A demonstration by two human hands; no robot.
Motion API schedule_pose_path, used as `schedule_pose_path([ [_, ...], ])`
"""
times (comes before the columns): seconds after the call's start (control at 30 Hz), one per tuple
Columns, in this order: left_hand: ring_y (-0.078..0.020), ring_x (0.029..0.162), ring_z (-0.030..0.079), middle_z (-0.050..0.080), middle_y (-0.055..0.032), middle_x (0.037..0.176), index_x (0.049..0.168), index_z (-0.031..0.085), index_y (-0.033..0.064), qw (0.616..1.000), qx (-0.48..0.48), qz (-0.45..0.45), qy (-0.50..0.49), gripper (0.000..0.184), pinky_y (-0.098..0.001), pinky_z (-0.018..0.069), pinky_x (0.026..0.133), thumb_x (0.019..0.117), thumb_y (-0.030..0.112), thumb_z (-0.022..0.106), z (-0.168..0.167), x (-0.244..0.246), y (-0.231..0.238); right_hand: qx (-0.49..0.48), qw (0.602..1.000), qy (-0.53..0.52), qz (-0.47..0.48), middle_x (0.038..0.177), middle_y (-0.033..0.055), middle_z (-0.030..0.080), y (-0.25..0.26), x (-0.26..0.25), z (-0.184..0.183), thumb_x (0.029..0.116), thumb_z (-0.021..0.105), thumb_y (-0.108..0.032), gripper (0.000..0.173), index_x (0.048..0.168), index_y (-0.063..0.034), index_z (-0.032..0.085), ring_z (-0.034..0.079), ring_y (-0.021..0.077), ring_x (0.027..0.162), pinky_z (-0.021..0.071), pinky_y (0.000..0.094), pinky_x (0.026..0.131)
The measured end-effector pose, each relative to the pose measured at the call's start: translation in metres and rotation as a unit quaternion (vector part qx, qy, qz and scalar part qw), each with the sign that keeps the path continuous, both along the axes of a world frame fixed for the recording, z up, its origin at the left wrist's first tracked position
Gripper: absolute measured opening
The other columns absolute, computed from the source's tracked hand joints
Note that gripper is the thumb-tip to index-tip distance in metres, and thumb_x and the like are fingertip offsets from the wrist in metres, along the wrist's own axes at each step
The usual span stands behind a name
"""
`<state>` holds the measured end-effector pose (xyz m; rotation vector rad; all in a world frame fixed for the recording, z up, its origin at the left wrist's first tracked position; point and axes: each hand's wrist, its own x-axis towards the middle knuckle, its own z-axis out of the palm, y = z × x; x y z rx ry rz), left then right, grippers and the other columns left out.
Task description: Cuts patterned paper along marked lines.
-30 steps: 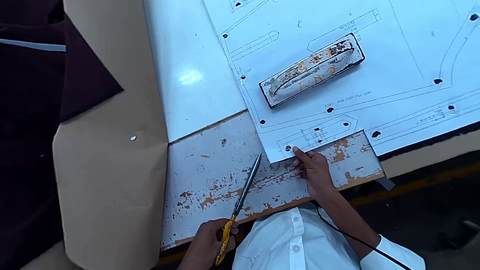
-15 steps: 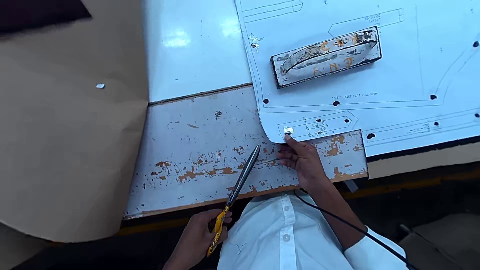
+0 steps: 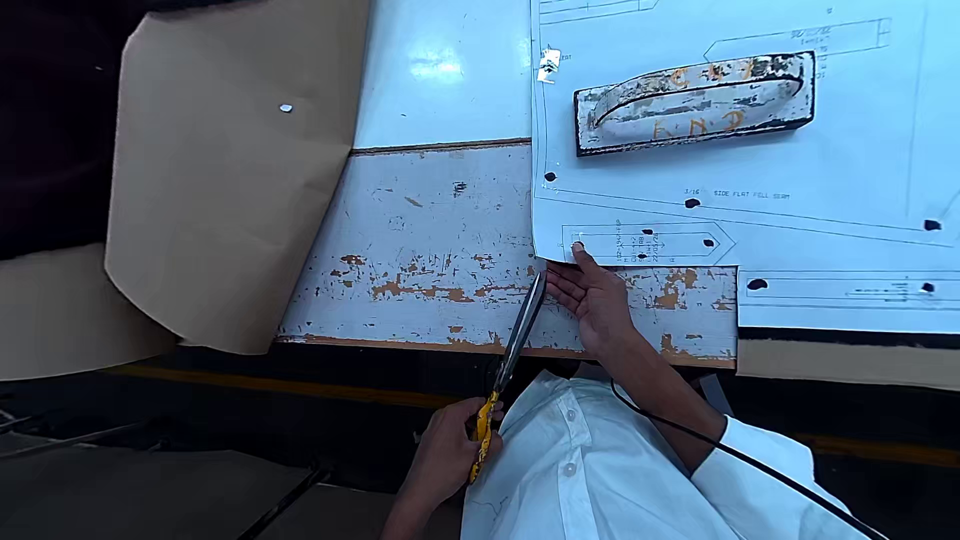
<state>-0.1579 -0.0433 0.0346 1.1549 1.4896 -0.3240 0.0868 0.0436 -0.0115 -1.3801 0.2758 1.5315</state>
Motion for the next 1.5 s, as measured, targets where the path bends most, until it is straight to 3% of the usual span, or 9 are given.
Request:
schedule_pose_path([
  [0.13,-0.0125,0.104,0.069,0.074,0.0001,0.116,0.122,0.071,0.011,1.0,0.001,-0.014,0.027,0.041,-0.0375,0.0551,0.09,0.0842,0.027,0.069,-0.001,0.017,0.0,0.011,0.992,-0.079,0.101,0.091,0.0098,0.076,-0.016,0.017,-0.002,0.1079,0.052,-0.033,0.036,0.112,0.0008,0.065,0.075,0.0171,0.075,0.063,0.0306,0.069],
  [0.2,-0.0115,0.1,0.069,0.074,0.0013,0.114,0.121,0.071,0.012,1.0,-0.001,-0.007,0.026,0.04,-0.0363,0.0548,0.087,0.0843,0.028,0.069,-0.002,0.023,-0.004,0.056,0.953,-0.235,0.182,0.08,0.0075,0.074,-0.03,0.026,-0.006,0.1075,0.054,-0.027,0.031,0.104,0.0007,0.068,0.072,0.0143,0.064,0.061,0.0292,0.06],
  [0.27,-0.0118,0.096,0.069,0.074,0.0014,0.111,0.119,0.072,0.0126,1.0,0.001,0.006,0.029,0.038,-0.0364,0.0549,0.084,0.084,0.028,0.07,-0.003,0.028,-0.009,0.169,0.827,-0.473,0.253,0.084,0.0059,0.071,-0.047,0.035,-0.008,0.1054,0.059,-0.023,0.023,0.103,-0.0031,0.069,0.069,0.0123,0.07,0.0581,0.0284,0.063],
  [0.33,-0.0121,0.099,0.07,0.075,0.0018,0.112,0.12,0.073,0.0125,0.999,0.002,0.019,0.041,0.039,-0.0377,0.0554,0.087,0.0844,0.028,0.07,-0.001,0.031,-0.015,0.272,0.672,-0.614,0.311,0.11,0.0142,0.072,-0.042,0.048,-0.009,0.104,0.059,-0.017,0.023,0.116,0.0001,0.07,0.07,0.0251,0.104,0.0572,0.0408,0.09],
  [0.4,-0.0116,0.097,0.069,0.075,0.0026,0.111,0.12,0.073,0.013,0.998,0.003,0.027,0.053,0.038,-0.0377,0.0551,0.086,0.0848,0.028,0.07,0.002,0.033,-0.021,0.322,0.562,-0.656,0.387,0.142,0.0142,0.062,-0.024,0.057,-0.023,0.1052,0.053,-0.016,0.031,0.131,-0.0052,0.068,0.051,0.0362,0.139,0.0372,0.0548,0.117],
  [0.53,-0.0113,0.095,0.07,0.075,0.003,0.11,0.118,0.073,0.0132,0.996,0.011,0.047,0.071,0.037,-0.0369,0.0552,0.084,0.0847,0.028,0.07,0.006,0.029,-0.036,0.336,0.458,-0.677,0.467,0.157,0.007,0.049,-0.011,0.059,-0.06,0.1064,0.048,-0.02,0.038,0.142,-0.0188,0.063,0.034,0.0377,0.151,0.0171,0.0677,0.121],
  [0.93,-0.0199,0.101,0.069,0.074,-0.0032,0.11,0.12,0.073,0.0121,0.994,0.004,0.002,0.112,0.032,-0.0465,0.0531,0.093,0.0927,0.029,0.071,0.01,0.053,-0.033,0.349,0.427,-0.668,0.5,0.159,0.0003,0.047,-0.006,0.074,-0.061,0.1075,0.04,-0.022,0.042,0.145,-0.0201,0.059,0.036,0.031,0.151,0.0194,0.0637,0.12],
  [1.2,-0.0268,0.088,0.067,0.07,-0.009,0.09,0.103,0.073,0.0083,0.981,0.043,-0.033,0.185,0.023,-0.0482,0.0526,0.079,0.0915,0.028,0.078,0.012,0.098,-0.014,0.391,0.486,-0.629,0.464,0.151,0.0007,0.056,0.0,0.085,-0.064,0.107,0.04,-0.015,0.04,0.137,-0.0151,0.066,0.045,0.0272,0.146,0.0236,0.058,0.119],
  [1.5,-0.031,0.097,0.068,0.072,-0.0115,0.103,0.11,0.074,0.0055,0.983,0.05,-0.053,0.169,0.029,-0.0524,0.0526,0.083,0.0902,0.026,0.076,0.015,0.099,-0.019,0.399,0.52,-0.604,0.454,0.147,0.0061,0.059,-0.002,0.089,-0.063,0.1036,0.043,-0.008,0.038,0.133,-0.0102,0.068,0.047,0.028,0.144,0.0244,0.0573,0.12],
])
